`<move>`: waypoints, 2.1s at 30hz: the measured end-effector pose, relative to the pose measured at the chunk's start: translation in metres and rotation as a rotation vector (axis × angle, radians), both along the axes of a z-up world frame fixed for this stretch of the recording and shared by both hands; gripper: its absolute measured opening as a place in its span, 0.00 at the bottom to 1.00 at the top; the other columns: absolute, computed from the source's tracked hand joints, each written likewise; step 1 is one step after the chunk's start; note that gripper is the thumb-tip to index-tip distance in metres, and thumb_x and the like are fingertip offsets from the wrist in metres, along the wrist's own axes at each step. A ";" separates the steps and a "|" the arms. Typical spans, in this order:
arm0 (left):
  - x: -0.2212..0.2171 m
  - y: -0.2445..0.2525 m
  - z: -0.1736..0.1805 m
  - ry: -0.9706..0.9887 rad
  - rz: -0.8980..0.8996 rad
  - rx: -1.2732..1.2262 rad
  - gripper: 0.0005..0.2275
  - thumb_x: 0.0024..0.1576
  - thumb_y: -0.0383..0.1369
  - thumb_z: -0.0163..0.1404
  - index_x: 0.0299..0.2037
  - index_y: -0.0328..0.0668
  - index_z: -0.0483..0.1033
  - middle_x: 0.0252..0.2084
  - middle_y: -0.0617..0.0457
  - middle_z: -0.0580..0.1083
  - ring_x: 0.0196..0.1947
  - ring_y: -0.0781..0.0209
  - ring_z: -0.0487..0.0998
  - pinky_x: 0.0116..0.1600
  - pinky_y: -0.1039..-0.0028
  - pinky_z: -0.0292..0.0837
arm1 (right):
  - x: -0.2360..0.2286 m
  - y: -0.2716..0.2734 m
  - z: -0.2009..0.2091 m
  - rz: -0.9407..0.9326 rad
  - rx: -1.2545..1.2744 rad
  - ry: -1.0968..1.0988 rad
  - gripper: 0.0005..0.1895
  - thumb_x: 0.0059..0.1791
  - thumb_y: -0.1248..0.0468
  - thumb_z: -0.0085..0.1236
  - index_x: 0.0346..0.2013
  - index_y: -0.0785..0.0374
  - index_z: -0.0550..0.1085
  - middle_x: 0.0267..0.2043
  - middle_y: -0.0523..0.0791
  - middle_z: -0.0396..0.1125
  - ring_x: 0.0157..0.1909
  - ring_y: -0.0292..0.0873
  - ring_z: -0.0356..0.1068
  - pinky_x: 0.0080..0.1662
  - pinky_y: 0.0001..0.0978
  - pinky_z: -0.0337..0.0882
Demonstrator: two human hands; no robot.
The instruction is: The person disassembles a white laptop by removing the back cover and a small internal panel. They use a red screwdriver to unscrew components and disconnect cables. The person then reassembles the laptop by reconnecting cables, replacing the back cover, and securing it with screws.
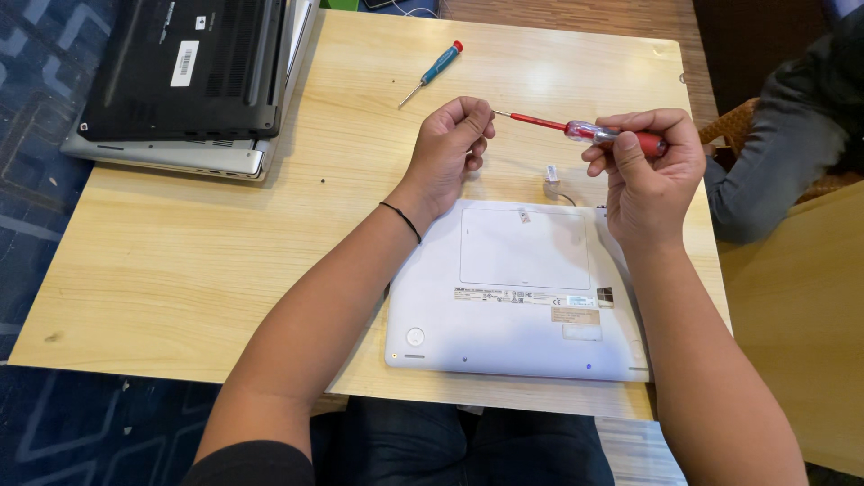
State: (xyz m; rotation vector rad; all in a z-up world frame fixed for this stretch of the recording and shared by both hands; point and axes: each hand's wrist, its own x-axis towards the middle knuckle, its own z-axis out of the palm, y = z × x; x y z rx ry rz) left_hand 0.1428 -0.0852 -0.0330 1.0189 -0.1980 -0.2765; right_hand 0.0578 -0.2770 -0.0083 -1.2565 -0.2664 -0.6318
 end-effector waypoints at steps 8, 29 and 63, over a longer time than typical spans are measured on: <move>-0.001 0.002 0.007 0.020 -0.033 0.050 0.08 0.53 0.37 0.51 0.27 0.46 0.70 0.25 0.56 0.69 0.20 0.72 0.60 0.23 0.83 0.52 | -0.010 0.004 0.012 -0.040 -0.045 0.112 0.07 0.52 0.70 0.51 0.38 0.66 0.62 0.41 0.56 0.67 0.31 0.45 0.71 0.31 0.25 0.72; -0.004 -0.001 0.007 -0.030 -0.031 0.205 0.07 0.54 0.34 0.49 0.25 0.46 0.69 0.24 0.55 0.70 0.19 0.72 0.61 0.23 0.84 0.51 | -0.011 -0.003 0.012 -0.065 -0.236 -0.006 0.09 0.52 0.68 0.53 0.37 0.67 0.62 0.41 0.57 0.65 0.31 0.48 0.69 0.31 0.28 0.69; -0.033 0.017 0.026 -1.002 -0.489 1.130 0.05 0.56 0.36 0.47 0.28 0.53 0.69 0.31 0.64 0.69 0.31 0.65 0.69 0.32 0.71 0.59 | 0.032 -0.079 -0.038 -0.318 0.241 0.355 0.07 0.49 0.74 0.52 0.32 0.62 0.65 0.32 0.53 0.70 0.23 0.46 0.70 0.22 0.24 0.64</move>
